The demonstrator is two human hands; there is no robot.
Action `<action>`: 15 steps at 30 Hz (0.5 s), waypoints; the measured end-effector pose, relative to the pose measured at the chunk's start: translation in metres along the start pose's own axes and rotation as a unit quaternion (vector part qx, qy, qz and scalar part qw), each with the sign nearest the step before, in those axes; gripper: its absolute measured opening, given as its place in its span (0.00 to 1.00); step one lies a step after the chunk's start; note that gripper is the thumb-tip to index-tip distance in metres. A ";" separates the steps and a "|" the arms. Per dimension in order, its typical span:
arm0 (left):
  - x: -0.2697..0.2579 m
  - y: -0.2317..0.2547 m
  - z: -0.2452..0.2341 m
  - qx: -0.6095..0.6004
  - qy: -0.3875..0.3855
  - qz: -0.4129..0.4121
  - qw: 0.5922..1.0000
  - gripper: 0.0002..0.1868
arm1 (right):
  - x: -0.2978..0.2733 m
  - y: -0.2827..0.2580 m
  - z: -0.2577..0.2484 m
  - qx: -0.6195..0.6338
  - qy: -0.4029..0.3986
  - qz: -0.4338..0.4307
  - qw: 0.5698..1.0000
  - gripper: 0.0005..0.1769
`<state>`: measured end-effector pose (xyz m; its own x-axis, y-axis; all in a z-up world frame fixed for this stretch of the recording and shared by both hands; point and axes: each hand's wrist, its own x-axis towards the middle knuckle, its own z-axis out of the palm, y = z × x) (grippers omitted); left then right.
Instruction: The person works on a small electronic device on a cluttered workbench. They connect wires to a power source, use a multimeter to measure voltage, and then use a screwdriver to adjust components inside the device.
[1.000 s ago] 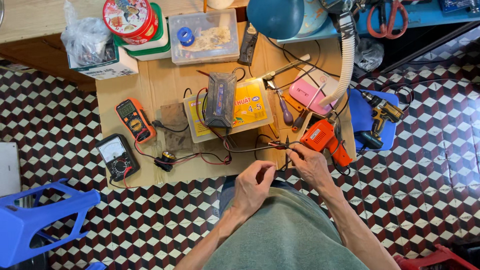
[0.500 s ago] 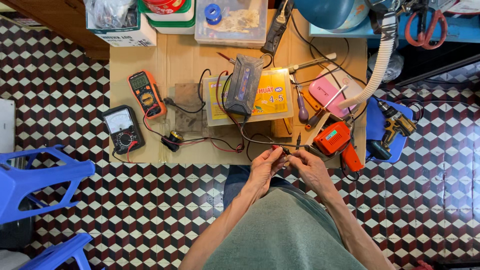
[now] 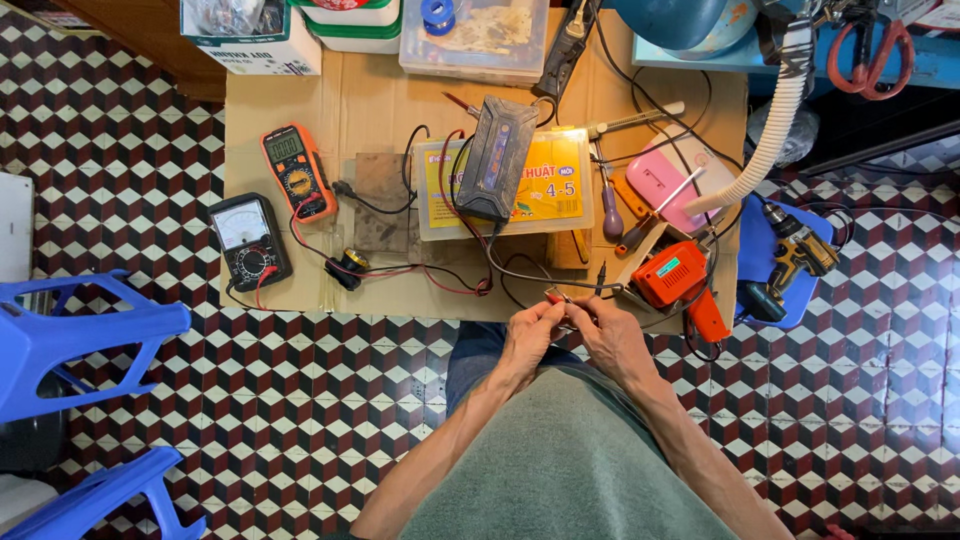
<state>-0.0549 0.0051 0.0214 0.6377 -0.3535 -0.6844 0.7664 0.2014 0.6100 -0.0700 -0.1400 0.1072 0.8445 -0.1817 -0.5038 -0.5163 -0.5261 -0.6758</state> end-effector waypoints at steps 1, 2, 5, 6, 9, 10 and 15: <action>0.001 -0.002 0.000 0.000 0.006 -0.004 1.000 0.15 | 0.001 0.002 0.001 -0.028 0.004 -0.005 1.000 0.19; 0.003 -0.004 0.000 0.015 0.013 0.000 1.000 0.15 | 0.002 0.005 0.003 -0.048 0.008 -0.014 0.999 0.19; 0.007 -0.005 0.001 0.006 0.006 -0.006 1.000 0.15 | 0.005 0.012 0.004 -0.038 0.012 -0.040 0.998 0.18; 0.006 -0.003 0.001 -0.031 -0.013 -0.018 0.999 0.13 | 0.006 0.014 0.003 0.014 0.007 -0.047 0.999 0.18; -0.008 0.014 -0.001 -0.080 -0.063 -0.039 0.994 0.08 | 0.006 0.016 -0.001 0.055 -0.010 -0.003 0.998 0.19; -0.011 0.022 -0.004 -0.086 -0.081 -0.045 0.992 0.07 | 0.005 0.016 -0.004 0.050 -0.013 0.023 0.998 0.19; 0.015 0.046 -0.014 -0.112 -0.013 -0.080 0.990 0.12 | 0.002 0.010 -0.012 0.048 -0.030 0.029 0.998 0.18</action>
<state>-0.0088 0.0220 0.0340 0.5068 -0.4209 -0.7523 0.8573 0.3377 0.3886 -0.0715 -0.1554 0.1059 0.8047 -0.1576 -0.5723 -0.5772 -0.4329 -0.6924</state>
